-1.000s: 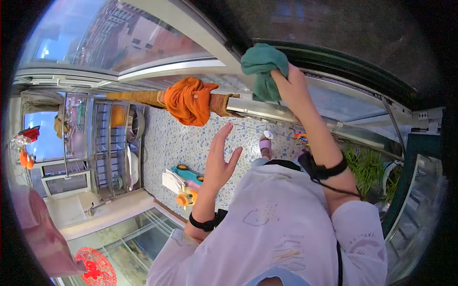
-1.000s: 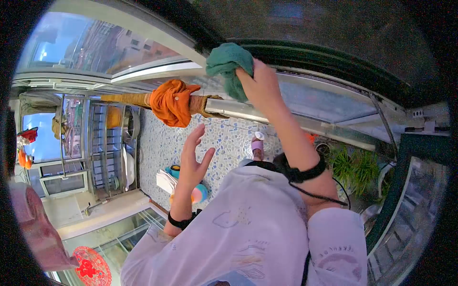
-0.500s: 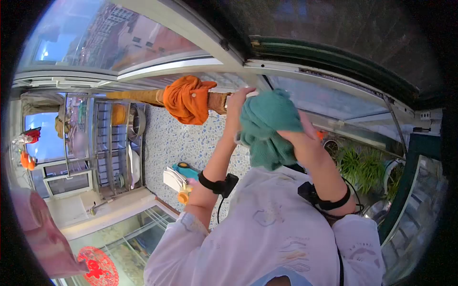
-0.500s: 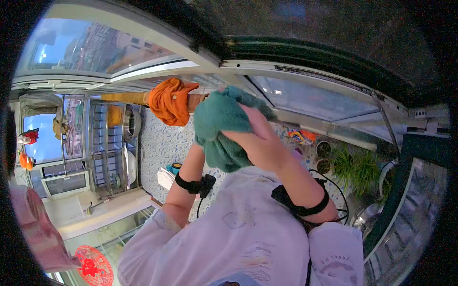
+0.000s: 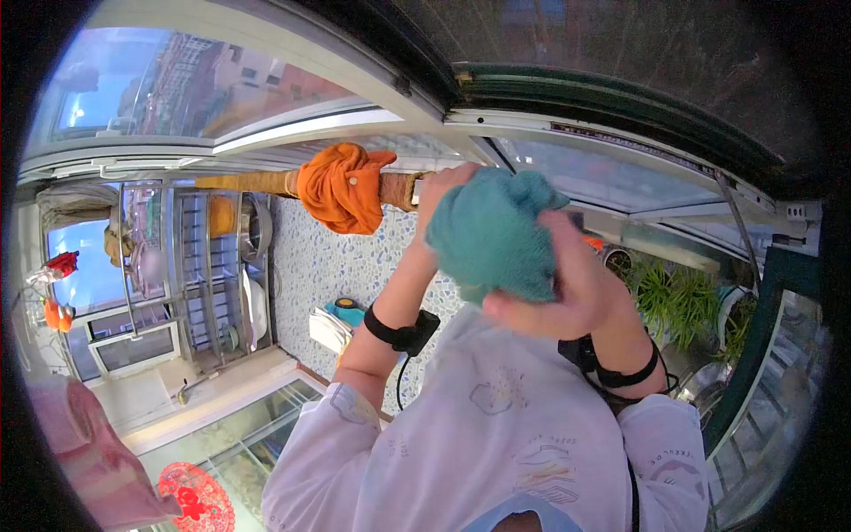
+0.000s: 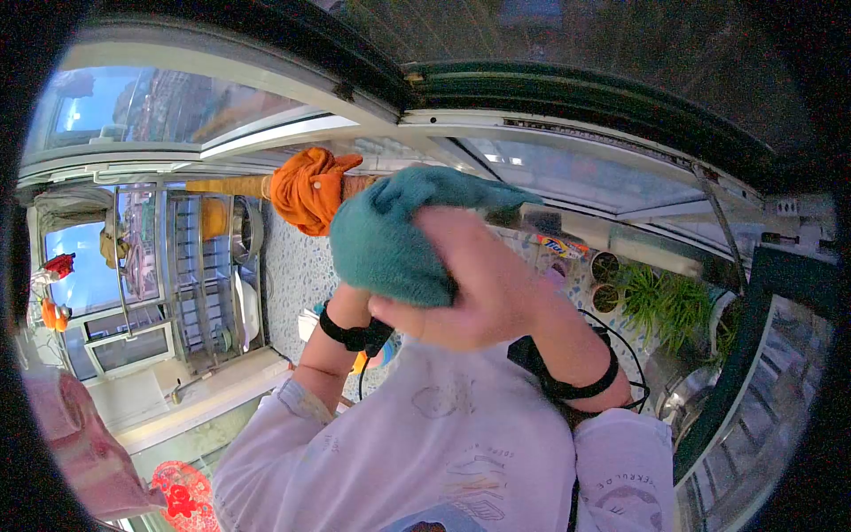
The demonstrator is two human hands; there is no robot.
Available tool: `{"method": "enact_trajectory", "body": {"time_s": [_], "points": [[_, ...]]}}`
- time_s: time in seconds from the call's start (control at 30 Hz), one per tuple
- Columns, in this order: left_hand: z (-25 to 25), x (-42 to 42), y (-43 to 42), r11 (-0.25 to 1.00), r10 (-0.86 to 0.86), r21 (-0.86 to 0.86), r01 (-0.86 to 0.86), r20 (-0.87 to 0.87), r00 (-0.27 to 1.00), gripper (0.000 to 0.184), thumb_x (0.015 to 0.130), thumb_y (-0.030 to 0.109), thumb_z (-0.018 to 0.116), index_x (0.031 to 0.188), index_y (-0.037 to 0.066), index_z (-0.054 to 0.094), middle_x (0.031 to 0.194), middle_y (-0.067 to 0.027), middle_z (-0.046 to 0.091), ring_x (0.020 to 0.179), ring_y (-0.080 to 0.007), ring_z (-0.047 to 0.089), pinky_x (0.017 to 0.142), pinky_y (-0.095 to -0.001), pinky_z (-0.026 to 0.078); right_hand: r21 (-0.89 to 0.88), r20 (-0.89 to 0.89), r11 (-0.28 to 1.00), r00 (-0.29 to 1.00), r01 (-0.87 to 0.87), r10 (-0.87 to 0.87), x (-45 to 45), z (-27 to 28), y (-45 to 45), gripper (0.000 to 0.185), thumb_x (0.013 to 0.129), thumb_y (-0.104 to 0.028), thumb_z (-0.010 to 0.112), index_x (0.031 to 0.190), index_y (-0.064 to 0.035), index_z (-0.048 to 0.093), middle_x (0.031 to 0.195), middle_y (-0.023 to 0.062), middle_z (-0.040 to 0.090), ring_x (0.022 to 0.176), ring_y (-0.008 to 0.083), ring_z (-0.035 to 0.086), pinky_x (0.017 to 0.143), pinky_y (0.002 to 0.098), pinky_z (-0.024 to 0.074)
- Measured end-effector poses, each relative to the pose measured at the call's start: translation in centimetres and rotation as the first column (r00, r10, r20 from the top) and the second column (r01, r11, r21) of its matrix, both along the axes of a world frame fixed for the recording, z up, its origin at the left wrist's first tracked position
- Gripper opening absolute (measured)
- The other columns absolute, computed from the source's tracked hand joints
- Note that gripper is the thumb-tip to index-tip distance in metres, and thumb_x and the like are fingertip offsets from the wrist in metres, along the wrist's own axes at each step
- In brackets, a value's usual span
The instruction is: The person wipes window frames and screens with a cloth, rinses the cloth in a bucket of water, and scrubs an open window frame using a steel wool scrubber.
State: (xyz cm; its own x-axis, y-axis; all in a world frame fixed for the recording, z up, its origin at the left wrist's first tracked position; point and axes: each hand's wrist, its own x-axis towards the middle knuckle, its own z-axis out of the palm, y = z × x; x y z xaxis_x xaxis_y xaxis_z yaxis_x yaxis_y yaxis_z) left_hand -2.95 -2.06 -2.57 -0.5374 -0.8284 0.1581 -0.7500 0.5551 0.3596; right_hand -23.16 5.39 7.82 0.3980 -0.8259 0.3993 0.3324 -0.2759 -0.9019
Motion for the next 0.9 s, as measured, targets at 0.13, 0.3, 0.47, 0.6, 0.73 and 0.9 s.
{"method": "enact_trajectory", "body": {"time_s": [0.13, 0.3, 0.47, 0.6, 0.73, 0.9], "points": [[1.7, 3.2, 0.1, 0.935, 0.354, -0.003, -0.355, -0.062, 0.933, 0.030, 0.084, 0.025, 0.053, 0.108, 0.008, 0.060, 0.080, -0.0201, 0.064, 0.077, -0.0402, 0.063, 0.068, -0.0511, 0.047, 0.116, -0.070, 0.920, 0.927, 0.375, -0.369, -1.4, -0.2, -0.8, 0.030, 0.077, -0.019, 0.075, 0.100, -0.0022, 0.064, 0.086, 0.0095, 0.065, 0.077, 0.0164, 0.062, 0.072, 0.0315, 0.0487], [4.7, 8.1, -1.1, 0.762, 0.648, -0.153, -0.630, 0.181, 0.740, 0.033, 0.092, 0.030, 0.045, 0.109, 0.005, 0.060, 0.082, -0.0246, 0.063, 0.080, -0.0406, 0.064, 0.068, -0.0506, 0.048, 0.003, -0.228, 0.795, 0.774, 0.607, -0.590, -4.5, -1.8, -2.0, 0.034, 0.069, -0.009, 0.076, 0.099, -0.0008, 0.064, 0.082, 0.0105, 0.066, 0.072, 0.0202, 0.063, 0.069, 0.0308, 0.0491], [4.0, 10.9, -1.7, 0.665, 0.729, 0.669, -0.334, -0.481, 0.488, 0.042, 0.098, 0.038, 0.042, 0.118, 0.005, 0.058, 0.096, -0.0117, 0.067, 0.084, -0.0292, 0.066, 0.065, -0.0404, 0.053, -0.221, -0.443, 0.778, 0.650, 0.588, -0.617, -5.1, -1.3, -2.6, 0.038, 0.064, -0.002, 0.072, 0.100, -0.0012, 0.061, 0.086, 0.0144, 0.063, 0.078, 0.0329, 0.063, 0.073, 0.0344, 0.0494], [4.8, 8.9, -1.5, 0.746, 0.660, 0.606, -0.276, -0.728, 0.186, 0.039, 0.098, 0.033, 0.044, 0.123, 0.005, 0.053, 0.111, -0.0113, 0.063, 0.096, -0.0244, 0.064, 0.077, -0.0366, 0.055, -0.340, -0.495, 0.663, 0.472, 0.667, -0.729, -4.7, -2.0, -3.9, 0.044, 0.064, -0.002, 0.073, 0.105, -0.0029, 0.059, 0.103, 0.0162, 0.057, 0.090, 0.0345, 0.061, 0.078, 0.0390, 0.0489], [8.6, 7.2, -1.4, 0.836, 0.435, 0.389, -0.388, -0.900, 0.035, 0.041, 0.100, 0.034, 0.044, 0.128, 0.004, 0.049, 0.122, -0.0096, 0.055, 0.109, -0.0205, 0.055, 0.093, -0.0350, 0.046, -0.337, -0.707, 0.715, 0.337, 0.612, -0.621, -3.9, -3.2, -4.7, 0.048, 0.065, -0.007, 0.074, 0.111, -0.0063, 0.059, 0.113, 0.0155, 0.052, 0.093, 0.0345, 0.059, 0.078, 0.0387, 0.0489], [11.3, 7.4, -1.8, 0.808, 0.231, 0.065, -0.586, -0.949, 0.214, 0.040, 0.100, 0.029, 0.045, 0.124, -0.002, 0.051, 0.122, -0.0105, 0.054, 0.108, -0.0209, 0.053, 0.095, -0.0356, 0.044, -0.513, -0.776, 0.653, 0.023, 0.557, -0.630, -2.0, -3.1, -4.9, 0.048, 0.076, -0.016, 0.069, 0.121, -0.0102, 0.056, 0.110, 0.0197, 0.056, 0.093, 0.0382, 0.061, 0.078, 0.0473, 0.0480]]}}
